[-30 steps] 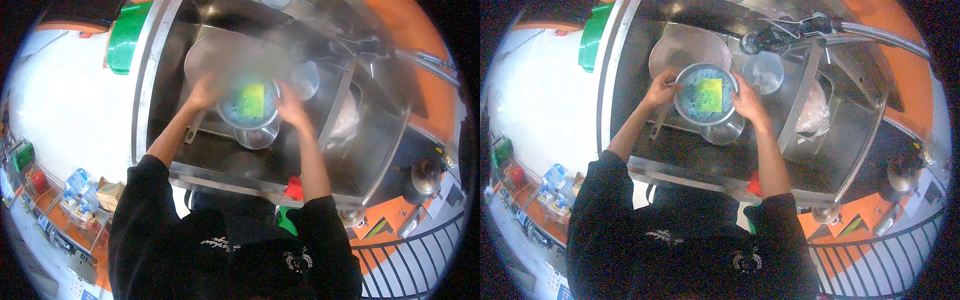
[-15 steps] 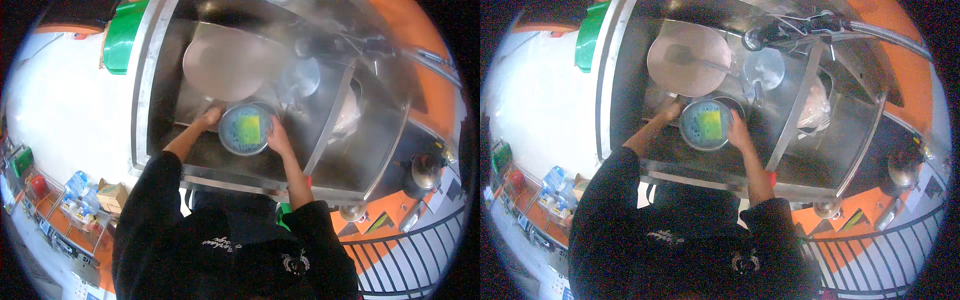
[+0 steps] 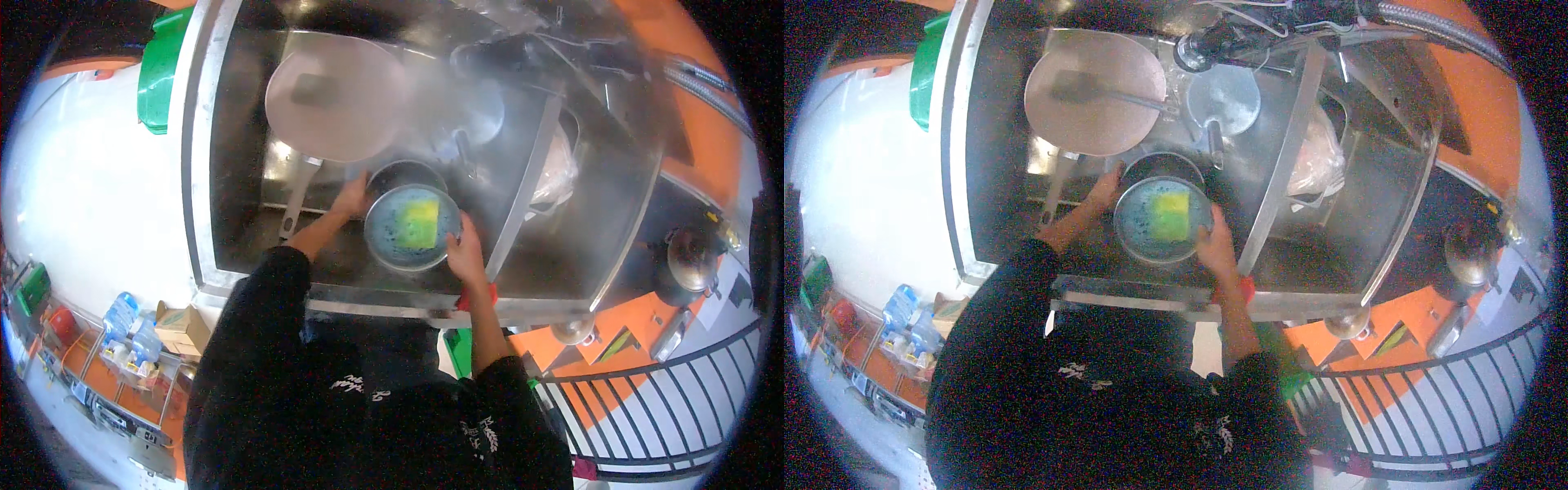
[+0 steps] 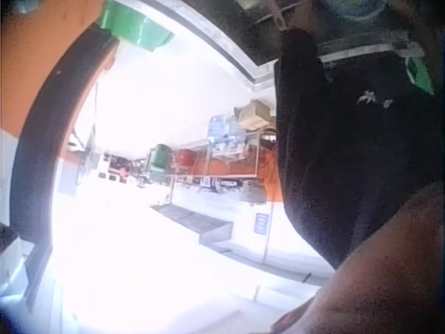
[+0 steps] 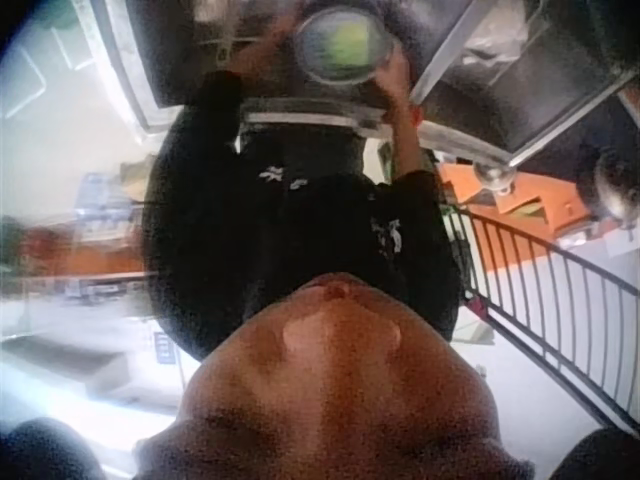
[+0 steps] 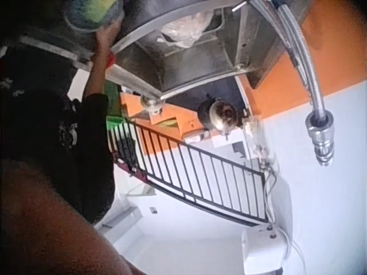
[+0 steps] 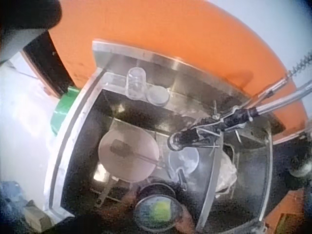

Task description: The person pours water into a pot and a small bowl, lights a gas stove to heat them, and then washes several bowls and a pan using a sponge and soap at a sink.

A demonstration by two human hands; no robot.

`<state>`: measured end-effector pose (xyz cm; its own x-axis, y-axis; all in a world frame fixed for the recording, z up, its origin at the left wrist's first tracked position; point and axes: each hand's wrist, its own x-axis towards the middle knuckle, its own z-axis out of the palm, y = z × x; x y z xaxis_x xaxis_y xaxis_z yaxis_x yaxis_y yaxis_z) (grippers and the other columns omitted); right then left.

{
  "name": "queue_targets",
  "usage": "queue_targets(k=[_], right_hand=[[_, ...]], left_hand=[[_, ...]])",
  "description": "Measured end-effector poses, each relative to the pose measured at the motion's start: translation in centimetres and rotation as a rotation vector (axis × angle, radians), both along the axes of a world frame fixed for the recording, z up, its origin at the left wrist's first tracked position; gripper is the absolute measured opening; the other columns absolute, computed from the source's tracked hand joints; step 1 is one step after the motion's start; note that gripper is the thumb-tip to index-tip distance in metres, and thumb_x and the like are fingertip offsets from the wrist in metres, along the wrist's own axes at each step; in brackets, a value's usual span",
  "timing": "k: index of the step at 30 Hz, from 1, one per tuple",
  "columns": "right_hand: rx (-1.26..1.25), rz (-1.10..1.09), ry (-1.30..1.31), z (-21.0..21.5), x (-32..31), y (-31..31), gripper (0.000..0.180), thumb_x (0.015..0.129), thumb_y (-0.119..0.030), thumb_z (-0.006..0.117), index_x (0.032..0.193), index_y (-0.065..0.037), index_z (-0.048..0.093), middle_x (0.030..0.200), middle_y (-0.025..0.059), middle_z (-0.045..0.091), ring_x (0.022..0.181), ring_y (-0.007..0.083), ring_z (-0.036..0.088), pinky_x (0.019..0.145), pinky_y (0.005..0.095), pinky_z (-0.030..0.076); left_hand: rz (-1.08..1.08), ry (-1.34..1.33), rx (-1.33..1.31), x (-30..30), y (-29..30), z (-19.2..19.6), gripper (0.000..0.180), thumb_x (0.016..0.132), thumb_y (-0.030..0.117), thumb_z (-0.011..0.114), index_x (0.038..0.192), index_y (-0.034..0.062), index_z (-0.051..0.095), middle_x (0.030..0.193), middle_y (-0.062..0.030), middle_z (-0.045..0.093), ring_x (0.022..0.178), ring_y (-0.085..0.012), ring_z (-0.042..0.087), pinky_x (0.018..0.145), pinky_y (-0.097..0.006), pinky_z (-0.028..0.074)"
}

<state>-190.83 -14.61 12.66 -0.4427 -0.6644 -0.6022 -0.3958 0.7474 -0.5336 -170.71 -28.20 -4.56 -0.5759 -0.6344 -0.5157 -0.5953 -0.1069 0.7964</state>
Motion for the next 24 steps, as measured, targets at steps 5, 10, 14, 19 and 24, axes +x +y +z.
queue_targets(k=[5,10,14,19,24], right_hand=[[-0.060,0.037,0.026,2.2,0.1,0.3,0.054,0.081,-0.006,0.053,0.131,-0.001,0.033,0.124,0.0247,0.046,0.116,0.0360,0.045,0.098,0.0394,0.034],[-0.135,0.028,0.042,0.3,-0.2,1.0,0.049,0.079,-0.003,0.053,0.125,0.005,0.038,0.119,0.0250,0.048,0.113,0.0339,0.047,0.097,0.0363,0.034],[-0.033,0.041,0.054,-3.3,0.5,-0.2,0.053,0.079,-0.003,0.051,0.129,0.003,0.034,0.127,0.0242,0.043,0.121,0.0344,0.040,0.101,0.0373,0.032],[-0.111,0.017,-0.049,-11.2,0.5,-0.7,0.053,0.078,-0.002,0.051,0.128,0.003,0.035,0.128,0.0242,0.043,0.121,0.0343,0.041,0.101,0.0375,0.032],[-0.061,0.050,0.089,-15.6,1.6,-2.2,0.052,0.076,-0.005,0.053,0.125,0.002,0.040,0.120,0.0243,0.049,0.113,0.0354,0.047,0.095,0.0396,0.037]], left_hand=[[-0.143,-0.248,-0.073,2.8,-5.5,9.7,0.051,0.077,0.018,0.059,0.121,0.0068,0.037,0.106,-0.0285,0.055,0.097,-0.0439,0.053,0.080,-0.051,0.044],[-0.008,-0.281,-0.385,5.4,-9.0,16.0,0.044,0.075,0.007,0.051,0.117,0.0076,0.038,0.105,-0.0281,0.052,0.084,-0.0460,0.055,0.072,-0.052,0.045],[0.130,-0.322,-0.374,8.3,-10.4,16.6,0.045,0.076,0.004,0.048,0.119,0.0062,0.036,0.109,-0.0263,0.050,0.091,-0.0451,0.054,0.077,-0.050,0.045],[0.437,-0.219,-0.455,10.1,-10.7,15.4,0.052,0.076,0.003,0.047,0.127,0.0027,0.035,0.115,-0.0250,0.049,0.108,-0.0406,0.048,0.089,-0.045,0.039],[0.614,-0.129,-0.241,10.4,-9.5,16.0,0.051,0.080,0.005,0.045,0.129,-0.0010,0.035,0.121,-0.0235,0.048,0.113,-0.0336,0.047,0.095,-0.038,0.035]])
